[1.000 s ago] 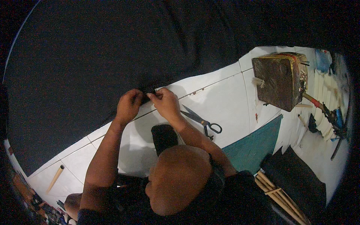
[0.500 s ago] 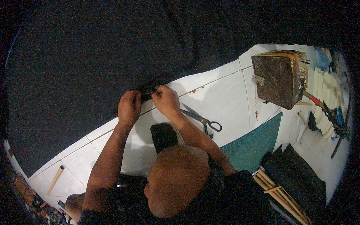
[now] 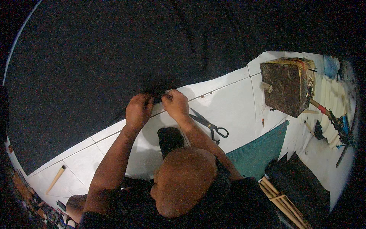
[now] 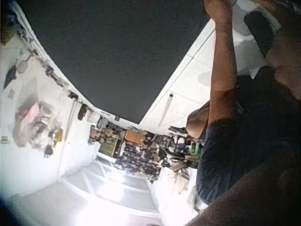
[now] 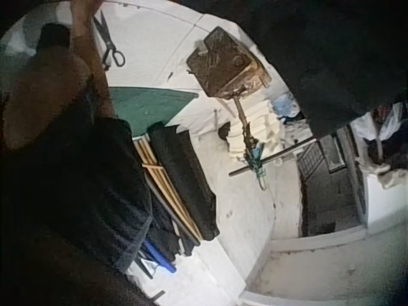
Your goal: The person lays out a piece of black fabric on the floor, smoothes it using a long wooden pole, and then cuts a strip from one side using shears before folding and rearranging the fabric.
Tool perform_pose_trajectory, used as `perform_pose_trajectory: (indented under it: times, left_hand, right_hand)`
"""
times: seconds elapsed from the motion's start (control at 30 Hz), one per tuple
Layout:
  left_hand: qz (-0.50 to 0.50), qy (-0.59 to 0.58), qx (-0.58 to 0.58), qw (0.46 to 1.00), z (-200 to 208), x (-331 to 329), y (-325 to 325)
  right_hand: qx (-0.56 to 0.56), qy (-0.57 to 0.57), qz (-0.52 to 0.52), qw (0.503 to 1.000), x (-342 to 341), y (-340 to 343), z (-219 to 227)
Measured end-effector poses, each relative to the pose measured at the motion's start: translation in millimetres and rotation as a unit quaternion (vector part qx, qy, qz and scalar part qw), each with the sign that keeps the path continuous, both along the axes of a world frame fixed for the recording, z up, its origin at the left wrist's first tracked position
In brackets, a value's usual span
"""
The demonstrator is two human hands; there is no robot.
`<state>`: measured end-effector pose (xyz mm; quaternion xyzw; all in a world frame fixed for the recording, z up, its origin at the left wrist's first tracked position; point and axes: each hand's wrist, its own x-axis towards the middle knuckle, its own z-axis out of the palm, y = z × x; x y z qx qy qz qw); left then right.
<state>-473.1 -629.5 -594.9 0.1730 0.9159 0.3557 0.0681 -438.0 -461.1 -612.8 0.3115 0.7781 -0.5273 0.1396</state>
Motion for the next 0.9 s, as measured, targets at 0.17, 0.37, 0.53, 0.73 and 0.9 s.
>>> perform_pose_trajectory:
  times: [0.17,0.37,0.53,0.73,0.9]
  left_hand:
    - [-0.044,0.019,-0.089,0.995,16,8,-11]
    - [-0.056,0.105,-0.069,0.991,-2,11,-16]
    - [-0.071,0.064,-0.104,0.99,-4,16,-21]
    - [-0.108,0.089,-0.112,0.984,-10,19,-9]
    - [-0.127,0.082,-0.086,0.985,-11,18,13]
  right_hand:
    - [0.09,0.012,0.073,0.993,5,14,-4]
    - [0.131,0.058,0.085,0.986,19,22,13]
    - [0.104,0.103,0.049,0.988,63,41,51]
    - [0.36,0.064,0.239,0.899,185,109,50]
    - [0.322,0.075,0.188,0.925,246,129,18]
